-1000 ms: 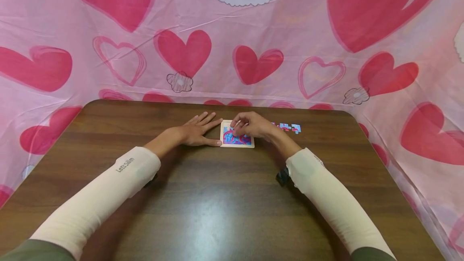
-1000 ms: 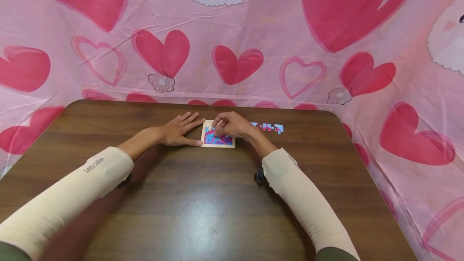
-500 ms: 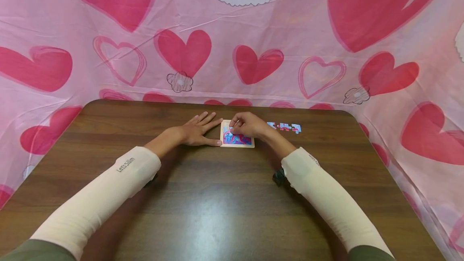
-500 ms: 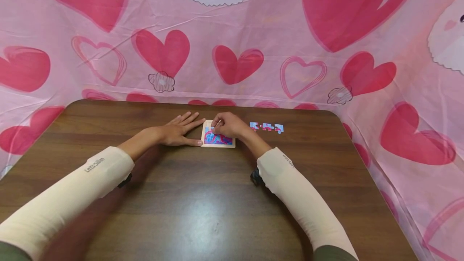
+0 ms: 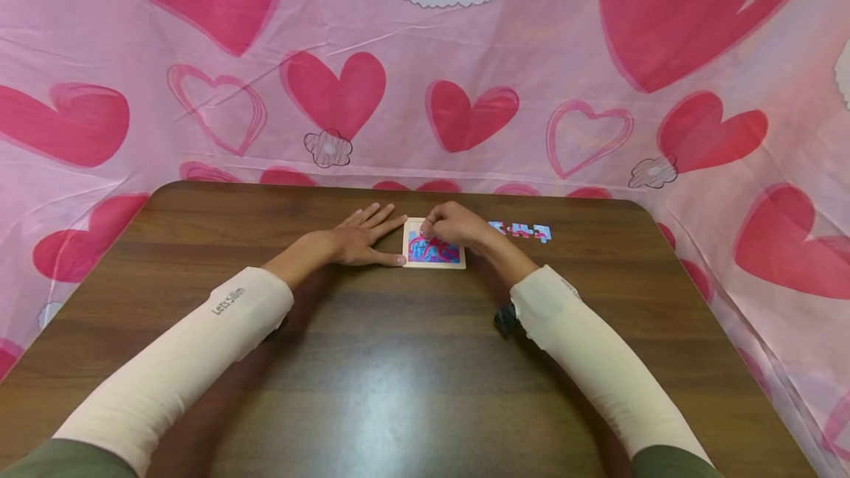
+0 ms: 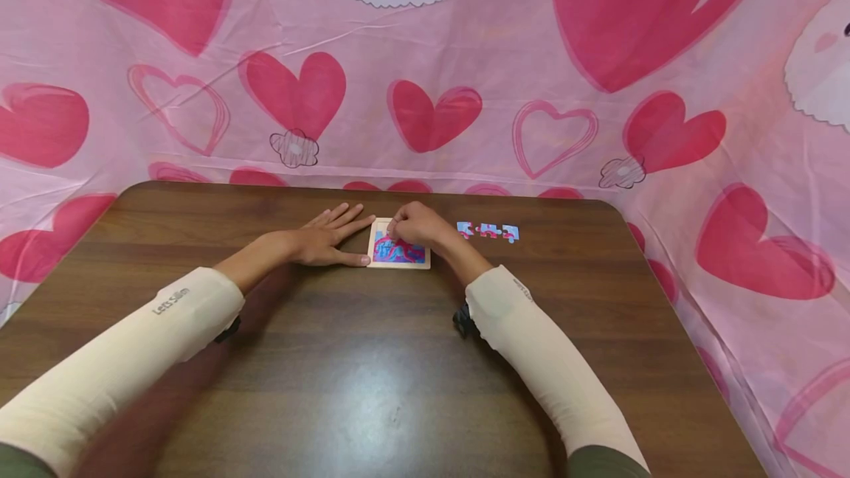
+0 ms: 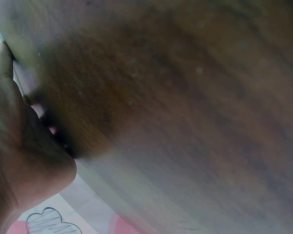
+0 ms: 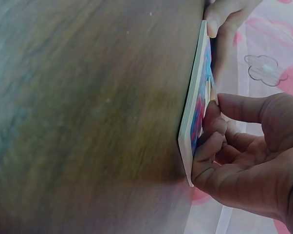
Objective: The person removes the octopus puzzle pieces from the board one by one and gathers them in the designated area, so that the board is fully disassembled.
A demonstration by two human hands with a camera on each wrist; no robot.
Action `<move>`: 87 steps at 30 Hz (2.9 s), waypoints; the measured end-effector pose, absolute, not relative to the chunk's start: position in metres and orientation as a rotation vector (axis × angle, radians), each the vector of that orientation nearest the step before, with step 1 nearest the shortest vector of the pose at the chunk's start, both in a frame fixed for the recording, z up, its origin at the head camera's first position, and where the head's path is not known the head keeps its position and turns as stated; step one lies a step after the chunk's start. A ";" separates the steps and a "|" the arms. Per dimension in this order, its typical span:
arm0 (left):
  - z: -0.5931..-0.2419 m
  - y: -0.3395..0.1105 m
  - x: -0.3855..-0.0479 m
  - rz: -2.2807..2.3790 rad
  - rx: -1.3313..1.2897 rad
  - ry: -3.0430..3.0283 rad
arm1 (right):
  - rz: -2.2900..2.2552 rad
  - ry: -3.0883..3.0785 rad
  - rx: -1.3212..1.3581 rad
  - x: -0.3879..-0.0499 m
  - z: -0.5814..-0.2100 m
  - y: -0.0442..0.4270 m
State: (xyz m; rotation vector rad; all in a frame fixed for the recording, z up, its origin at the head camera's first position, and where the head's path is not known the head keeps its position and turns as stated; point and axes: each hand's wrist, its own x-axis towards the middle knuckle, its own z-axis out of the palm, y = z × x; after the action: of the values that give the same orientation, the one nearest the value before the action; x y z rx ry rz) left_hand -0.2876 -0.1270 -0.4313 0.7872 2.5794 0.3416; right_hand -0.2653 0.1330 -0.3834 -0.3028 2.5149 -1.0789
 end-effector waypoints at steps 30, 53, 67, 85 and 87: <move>-0.431 -0.128 -0.287 0.340 0.797 2.581 | -1.236 2.396 -0.305 -0.262 -0.381 0.144; -0.432 -0.128 -0.288 0.351 0.791 2.582 | -1.354 2.426 -0.264 -0.249 -0.379 0.182; -0.434 -0.128 -0.289 0.354 0.783 2.583 | -1.323 2.470 -0.290 -0.241 -0.377 0.210; -0.436 -0.128 -0.289 0.340 0.780 2.579 | -1.236 2.519 -0.226 -0.230 -0.378 0.249; -0.436 -0.128 -0.289 0.339 0.782 2.580 | -1.221 2.526 -0.213 -0.229 -0.379 0.253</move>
State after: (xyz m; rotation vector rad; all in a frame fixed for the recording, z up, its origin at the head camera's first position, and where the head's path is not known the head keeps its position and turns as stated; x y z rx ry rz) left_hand -0.2891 -0.1279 -0.4358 0.7821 2.5799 0.3385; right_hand -0.2295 0.2531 -0.3786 -0.2126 2.5258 -1.2207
